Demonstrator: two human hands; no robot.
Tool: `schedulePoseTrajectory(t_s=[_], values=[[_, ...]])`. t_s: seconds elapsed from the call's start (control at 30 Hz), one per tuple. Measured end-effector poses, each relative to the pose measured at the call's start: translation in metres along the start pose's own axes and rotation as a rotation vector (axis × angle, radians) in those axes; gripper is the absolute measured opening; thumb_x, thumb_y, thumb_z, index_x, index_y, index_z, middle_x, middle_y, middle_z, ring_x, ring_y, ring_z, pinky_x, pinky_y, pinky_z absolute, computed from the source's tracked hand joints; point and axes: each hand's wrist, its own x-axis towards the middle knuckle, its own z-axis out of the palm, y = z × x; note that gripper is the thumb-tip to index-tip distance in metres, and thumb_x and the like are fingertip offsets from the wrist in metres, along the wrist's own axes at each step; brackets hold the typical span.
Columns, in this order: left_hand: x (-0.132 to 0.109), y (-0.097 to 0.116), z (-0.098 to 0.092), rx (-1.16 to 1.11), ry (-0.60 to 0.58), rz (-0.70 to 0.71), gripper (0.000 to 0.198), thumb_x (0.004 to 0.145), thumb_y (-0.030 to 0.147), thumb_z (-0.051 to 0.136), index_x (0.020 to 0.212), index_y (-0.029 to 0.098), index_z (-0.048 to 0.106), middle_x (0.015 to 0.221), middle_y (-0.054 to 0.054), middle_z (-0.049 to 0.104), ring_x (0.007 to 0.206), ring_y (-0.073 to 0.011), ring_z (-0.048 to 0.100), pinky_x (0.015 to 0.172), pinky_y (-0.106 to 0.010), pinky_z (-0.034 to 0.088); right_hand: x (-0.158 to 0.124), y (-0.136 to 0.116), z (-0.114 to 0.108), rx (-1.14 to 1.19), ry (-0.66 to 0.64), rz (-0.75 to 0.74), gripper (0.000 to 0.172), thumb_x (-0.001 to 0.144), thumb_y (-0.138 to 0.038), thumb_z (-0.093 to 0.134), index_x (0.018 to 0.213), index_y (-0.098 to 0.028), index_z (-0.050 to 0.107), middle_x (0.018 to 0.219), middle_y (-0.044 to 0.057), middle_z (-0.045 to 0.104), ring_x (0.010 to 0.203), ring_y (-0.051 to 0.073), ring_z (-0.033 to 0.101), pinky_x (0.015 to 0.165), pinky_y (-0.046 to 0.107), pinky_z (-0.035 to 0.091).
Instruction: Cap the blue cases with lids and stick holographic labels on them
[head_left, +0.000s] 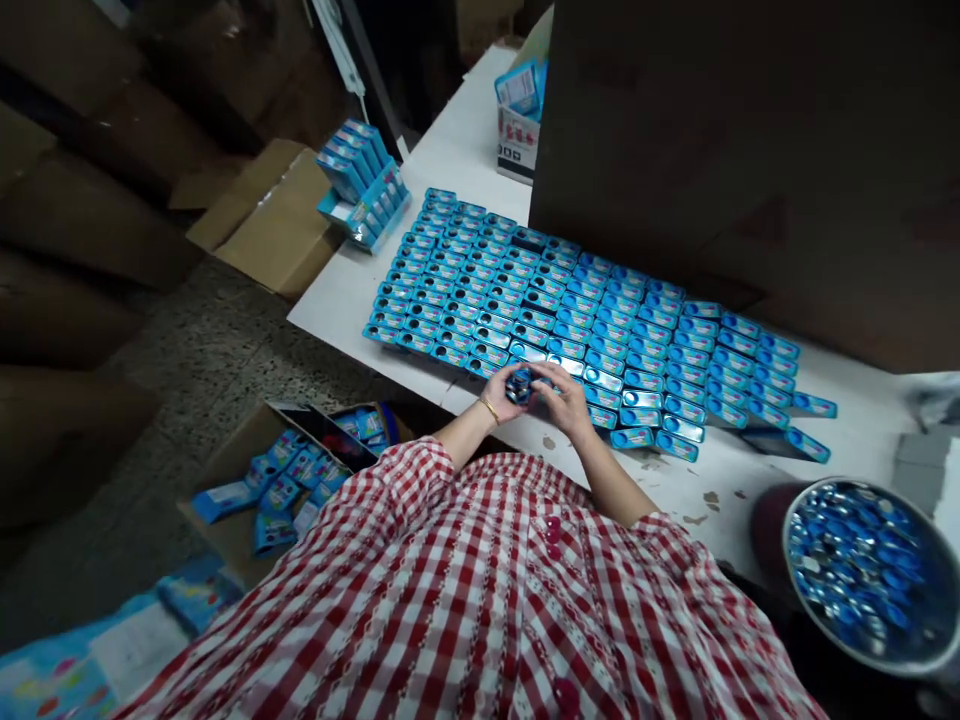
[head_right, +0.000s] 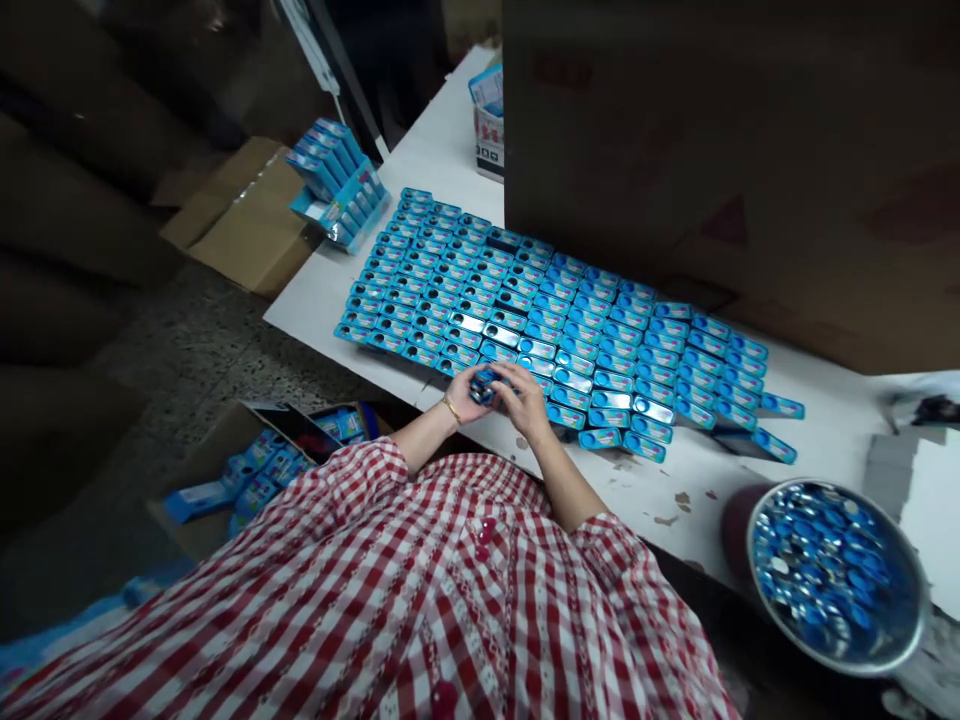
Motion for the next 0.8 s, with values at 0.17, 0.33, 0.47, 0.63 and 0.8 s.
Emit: schedulePoseTrajectory(t_s=[0.17, 0.33, 0.47, 0.63, 0.8], values=[[-0.005, 0.056, -0.017, 0.071, -0.046, -0.022, 0.009, 0.080, 0.022, 0.054, 0.084, 0.016, 0.059, 0.078, -0.005, 0.067, 0.066, -0.0172, 0.065, 0.048, -0.023, 0.047, 0.020, 0.006, 0.014, 0.260, 0.271, 0.447, 0.041, 0.074, -0.048, 0.060, 0.105, -0.022, 0.065, 0.081, 0.002, 0.064, 0.065, 0.014, 0.057, 0.064, 0.030, 0.048], [-0.016, 0.087, -0.041, 0.069, -0.024, 0.006, 0.009, 0.080, 0.023, 0.054, 0.084, 0.016, 0.058, 0.077, -0.005, 0.067, 0.063, -0.0157, 0.065, 0.046, -0.021, 0.046, 0.020, 0.024, 0.007, 0.380, 0.402, 0.730, 0.043, 0.070, -0.045, 0.058, 0.101, -0.016, 0.065, 0.070, -0.001, 0.058, 0.054, 0.009, 0.049, 0.052, 0.024, 0.042], [-0.022, 0.098, -0.050, 0.076, 0.010, 0.014, 0.008, 0.080, 0.023, 0.053, 0.084, 0.017, 0.058, 0.076, -0.004, 0.066, 0.063, -0.0141, 0.064, 0.045, -0.019, 0.046, 0.015, 0.035, -0.012, -0.084, 0.405, 0.785, 0.031, 0.067, -0.029, 0.058, 0.092, -0.014, 0.065, 0.066, -0.001, 0.058, 0.057, 0.012, 0.052, 0.060, 0.027, 0.044], [-0.022, 0.097, -0.046, 0.090, 0.019, 0.031, 0.009, 0.077, 0.024, 0.058, 0.083, 0.017, 0.058, 0.076, -0.003, 0.065, 0.063, -0.0122, 0.062, 0.046, -0.018, 0.045, 0.023, 0.038, -0.016, -0.723, 0.038, 0.706, 0.016, 0.072, -0.022, 0.057, 0.086, -0.017, 0.063, 0.076, 0.003, 0.065, 0.071, 0.016, 0.057, 0.069, 0.027, 0.042], [-0.020, 0.091, -0.036, 0.076, 0.015, 0.019, 0.009, 0.077, 0.024, 0.059, 0.082, 0.017, 0.058, 0.076, -0.003, 0.064, 0.062, -0.0120, 0.062, 0.046, -0.018, 0.044, 0.053, 0.037, -0.009, -0.991, -0.242, 0.819, 0.026, 0.076, -0.028, 0.062, 0.099, -0.016, 0.059, 0.094, 0.012, 0.067, 0.090, 0.023, 0.061, 0.073, 0.029, 0.042]])
